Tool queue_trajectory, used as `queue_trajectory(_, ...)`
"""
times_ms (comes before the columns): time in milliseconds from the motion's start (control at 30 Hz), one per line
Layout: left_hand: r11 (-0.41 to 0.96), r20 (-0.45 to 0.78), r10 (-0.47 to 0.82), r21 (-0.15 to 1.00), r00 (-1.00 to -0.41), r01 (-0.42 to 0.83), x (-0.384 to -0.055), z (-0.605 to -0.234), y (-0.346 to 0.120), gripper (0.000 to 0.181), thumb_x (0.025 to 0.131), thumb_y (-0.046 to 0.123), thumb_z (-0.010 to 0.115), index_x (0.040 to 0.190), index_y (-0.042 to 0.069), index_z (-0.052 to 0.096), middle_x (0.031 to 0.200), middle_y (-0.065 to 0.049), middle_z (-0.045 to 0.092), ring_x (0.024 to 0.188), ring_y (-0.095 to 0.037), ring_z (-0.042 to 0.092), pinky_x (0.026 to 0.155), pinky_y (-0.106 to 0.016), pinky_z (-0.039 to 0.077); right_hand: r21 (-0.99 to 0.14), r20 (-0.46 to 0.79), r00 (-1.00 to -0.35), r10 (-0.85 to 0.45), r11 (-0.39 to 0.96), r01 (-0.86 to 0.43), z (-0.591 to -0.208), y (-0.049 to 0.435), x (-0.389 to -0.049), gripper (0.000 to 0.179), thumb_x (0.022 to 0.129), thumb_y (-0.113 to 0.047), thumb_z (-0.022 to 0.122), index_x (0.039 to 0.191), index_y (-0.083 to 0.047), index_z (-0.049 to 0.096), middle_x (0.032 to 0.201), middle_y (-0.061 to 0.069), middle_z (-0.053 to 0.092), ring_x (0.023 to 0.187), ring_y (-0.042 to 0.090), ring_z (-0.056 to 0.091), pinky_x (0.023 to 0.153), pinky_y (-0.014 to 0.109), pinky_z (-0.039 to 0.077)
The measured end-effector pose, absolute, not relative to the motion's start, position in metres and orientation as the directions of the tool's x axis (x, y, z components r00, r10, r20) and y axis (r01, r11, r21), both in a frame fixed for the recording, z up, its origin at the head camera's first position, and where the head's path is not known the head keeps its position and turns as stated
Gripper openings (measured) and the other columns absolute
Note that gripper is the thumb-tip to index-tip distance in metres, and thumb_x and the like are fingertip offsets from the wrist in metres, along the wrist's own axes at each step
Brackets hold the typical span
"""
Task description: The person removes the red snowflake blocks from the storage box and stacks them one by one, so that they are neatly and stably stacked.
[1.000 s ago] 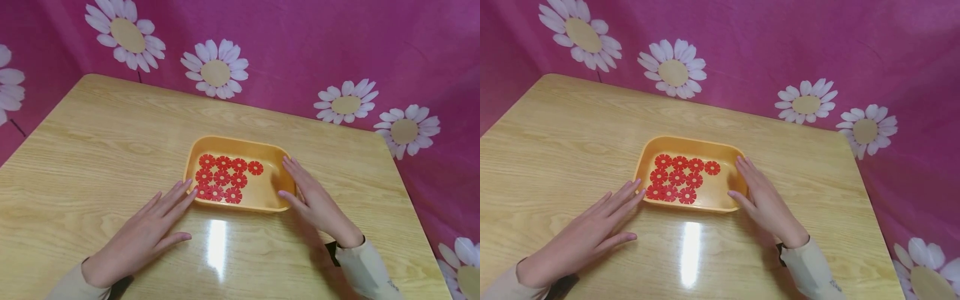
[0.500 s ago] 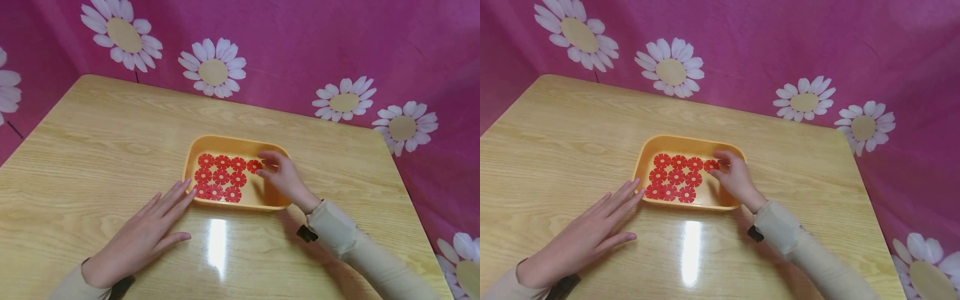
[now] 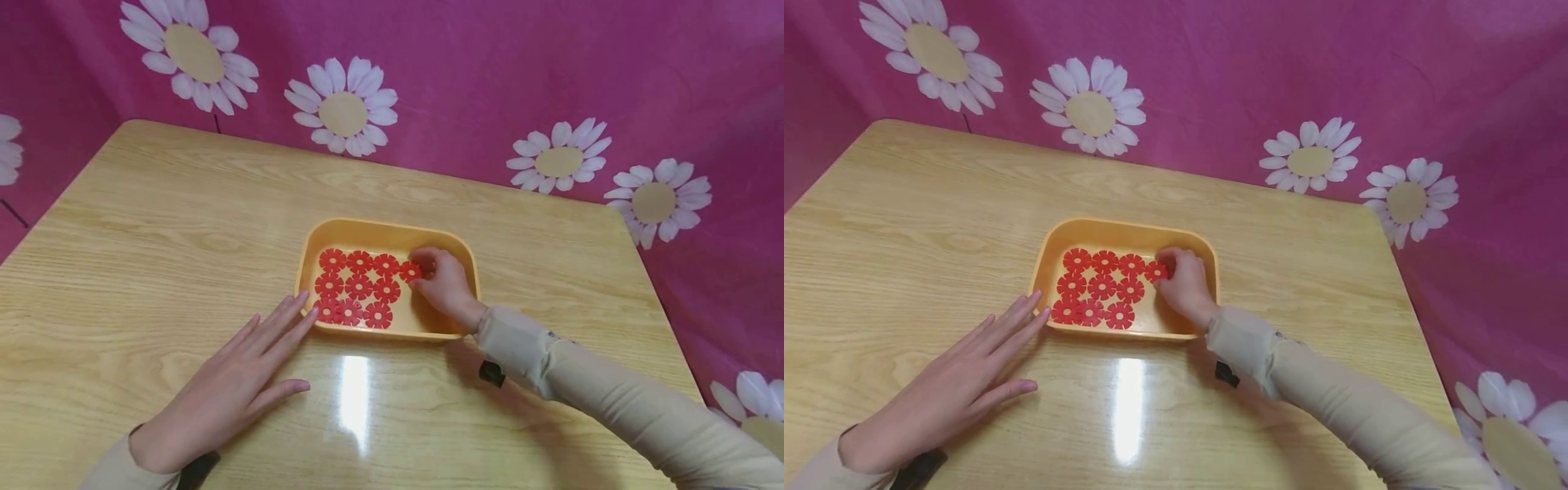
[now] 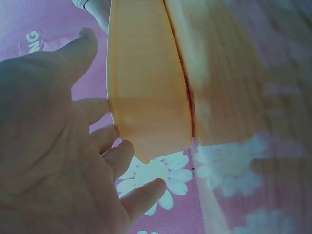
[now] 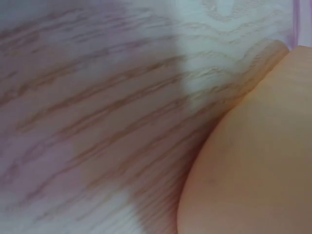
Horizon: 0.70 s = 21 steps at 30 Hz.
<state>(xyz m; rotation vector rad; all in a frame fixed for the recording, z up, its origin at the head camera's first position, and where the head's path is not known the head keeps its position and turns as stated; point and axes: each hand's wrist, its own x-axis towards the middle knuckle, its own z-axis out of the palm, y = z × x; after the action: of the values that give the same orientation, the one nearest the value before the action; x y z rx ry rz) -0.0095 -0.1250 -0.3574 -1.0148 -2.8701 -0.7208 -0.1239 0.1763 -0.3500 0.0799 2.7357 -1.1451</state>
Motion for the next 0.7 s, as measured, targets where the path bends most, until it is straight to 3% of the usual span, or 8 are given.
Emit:
queue_trajectory(300, 0.685, 0.156, 0.592, 0.419, -0.791, 0.596, -0.01, -0.3567, -0.1252, 0.08, 0.095, 0.043, 0.062, 0.158, 0.022, 0.018, 0.165, 0.003, 0.006, 0.149, -0.021, 0.013, 0.115, -0.051, 0.023, -0.682, -0.186, -0.982, 0.005, 0.719, 0.133, -0.3513, 0.1753, -0.1271, 0.037, 0.078, 0.001, 0.081, 0.113, 0.0, 0.069, 0.099, 0.013, 0.067, 0.088, 0.025, 0.059, 0.079, 0.033, 0.049)
queue_trajectory(700, 0.683, 0.168, 0.588, 0.42, -0.791, 0.597, -0.0095, -0.3576, -0.1249, 0.081, 0.094, 0.041, 0.064, 0.158, 0.023, 0.019, 0.165, 0.002, 0.007, 0.149, -0.021, 0.013, 0.113, -0.053, 0.026, -0.738, -0.225, -0.974, -0.005, 0.654, 0.168, -0.3421, 0.1786, -0.1244, 0.036, 0.077, -0.004, 0.082, 0.112, -0.004, 0.07, 0.105, 0.011, 0.064, 0.085, 0.024, 0.057, 0.068, 0.027, 0.053)
